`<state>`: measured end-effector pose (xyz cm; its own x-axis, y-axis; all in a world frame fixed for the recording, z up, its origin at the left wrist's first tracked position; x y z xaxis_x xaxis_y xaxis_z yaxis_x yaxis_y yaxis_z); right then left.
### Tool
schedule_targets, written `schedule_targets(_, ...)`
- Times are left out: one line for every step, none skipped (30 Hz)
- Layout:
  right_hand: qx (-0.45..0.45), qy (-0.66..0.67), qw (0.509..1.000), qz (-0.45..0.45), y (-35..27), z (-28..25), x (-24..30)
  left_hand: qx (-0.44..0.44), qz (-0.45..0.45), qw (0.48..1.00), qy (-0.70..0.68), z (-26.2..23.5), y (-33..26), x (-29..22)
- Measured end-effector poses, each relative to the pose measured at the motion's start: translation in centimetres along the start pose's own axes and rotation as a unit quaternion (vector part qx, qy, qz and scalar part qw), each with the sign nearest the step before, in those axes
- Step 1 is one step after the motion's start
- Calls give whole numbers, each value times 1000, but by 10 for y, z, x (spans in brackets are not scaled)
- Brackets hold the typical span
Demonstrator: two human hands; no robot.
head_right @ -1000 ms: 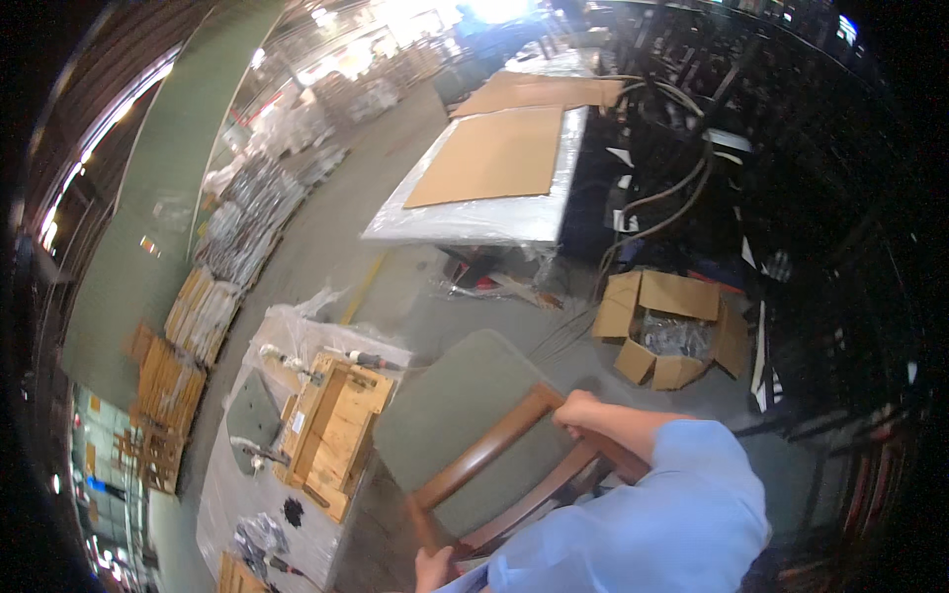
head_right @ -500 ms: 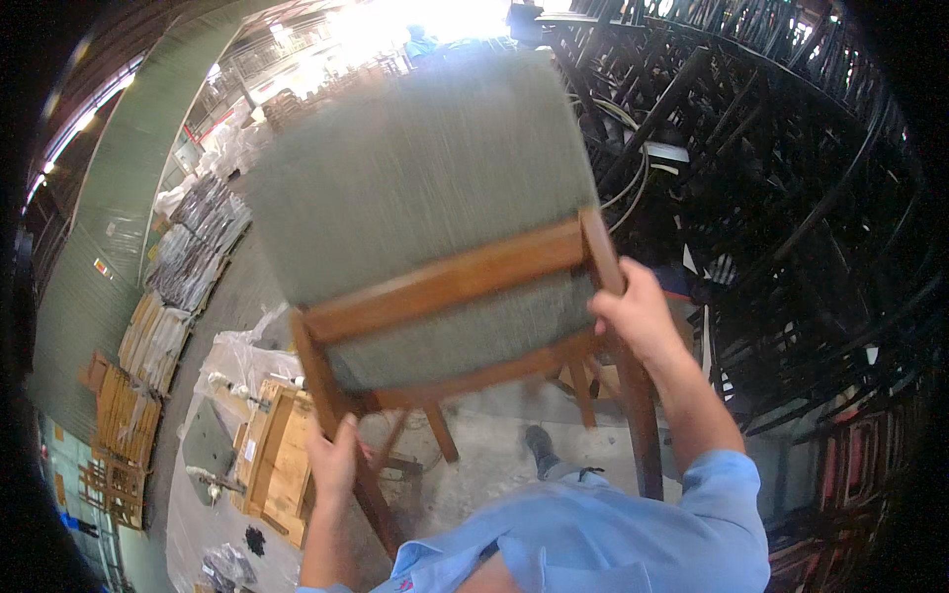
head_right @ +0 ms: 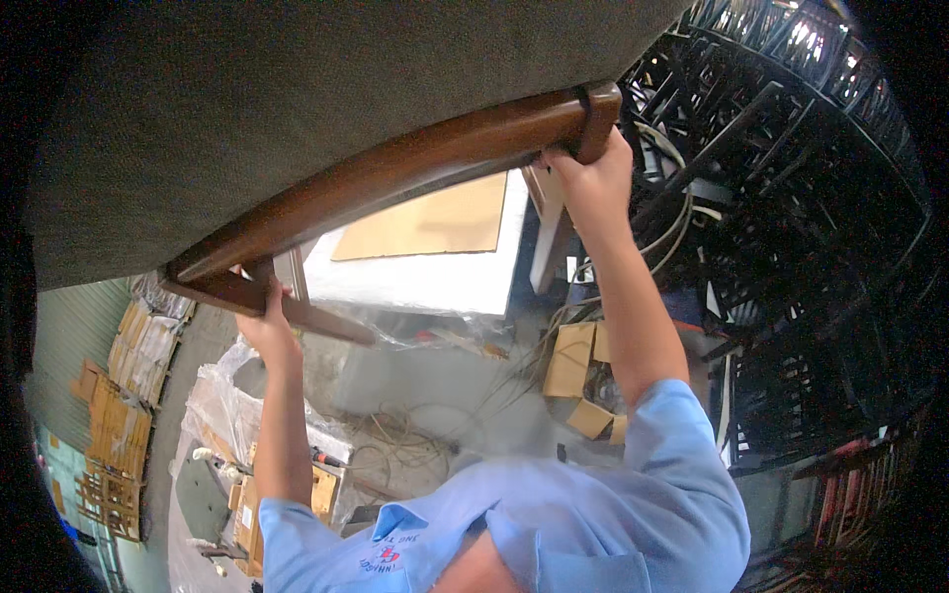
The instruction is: The person assembles wooden chairs by attaching upholstered seat cushions to chair frames using a pneumatic stapler. They repeatedly pick up a chair frame, position it on a workbench, place a cushion on top, and staple it in place. The person also handles cardboard pieces and moves chairs around the workshop.
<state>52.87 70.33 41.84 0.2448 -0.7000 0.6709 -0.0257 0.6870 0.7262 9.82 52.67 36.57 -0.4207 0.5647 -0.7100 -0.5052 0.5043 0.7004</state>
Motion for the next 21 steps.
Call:
schedule_targets(-35,54,997,-36,13,10,-22,1,5,1000,-7,1,14,24)
schedule_targets(-29,69,996,-51,14,18,-47,2,11,1000,-13,2,28,46)
schedule_targets(-17,85,993,-74,22,31,-66,-4,23,999,-24,3,44,65)
schedule_targets(-53,111,991,-55,31,44,-85,-2,40,999,-33,4,61,82)
schedule_targets(-53,100,992,-64,46,52,-106,3,34,999,-22,7,84,102)
schedule_targets(-54,84,993,-64,59,57,-135,10,20,1000,-9,12,103,128)
schedule_targets(-55,74,993,-67,74,70,-156,16,10,1000,6,12,124,149)
schedule_targets(-68,72,994,-54,76,82,-177,15,18,1000,-9,13,135,167)
schedule_targets(-87,50,993,-70,85,99,-195,16,3,1000,-21,9,154,190)
schedule_targets(-81,50,994,-55,93,110,-212,16,-10,999,-40,9,169,218)
schedule_targets(-76,50,995,-41,106,119,-229,17,-24,998,-59,13,188,246)
schedule_targets(-67,38,996,-36,116,126,-252,11,-40,998,-51,18,203,273)
schedule_targets(-70,8,997,-32,126,137,-268,18,-49,997,-51,20,221,297)
schedule_targets(-72,-24,997,-27,132,147,-282,26,-57,997,-53,20,233,322)
schedule_targets(-74,-51,996,-22,138,158,-297,33,-64,996,-51,21,245,343)
schedule_targets(-79,-55,995,-14,144,165,-309,31,-65,997,-23,29,255,359)
schedule_targets(-86,-51,995,-7,150,171,-322,36,-72,996,-46,31,265,382)
schedule_targets(-92,-101,991,7,157,168,-344,44,-68,996,-26,39,274,397)
schedule_targets(-109,-118,987,-1,163,166,-364,54,-64,996,-5,48,284,413)
schedule_targets(-115,-126,985,1,170,167,-387,56,-52,997,-10,51,296,434)
schedule_targets(-120,-136,983,8,172,169,-408,59,-46,997,-13,51,305,455)
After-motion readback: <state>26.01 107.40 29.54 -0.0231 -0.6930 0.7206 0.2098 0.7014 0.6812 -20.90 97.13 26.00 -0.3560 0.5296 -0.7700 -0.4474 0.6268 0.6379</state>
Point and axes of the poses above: each hand's wrist, its own y-axis towards the middle knuckle, its own z-axis out of the palm, x = y × z, the point moved 6 cm from there along y, towards the middle knuckle, and after that the axes turned 10 degrees about x, right-handed, at the moved point
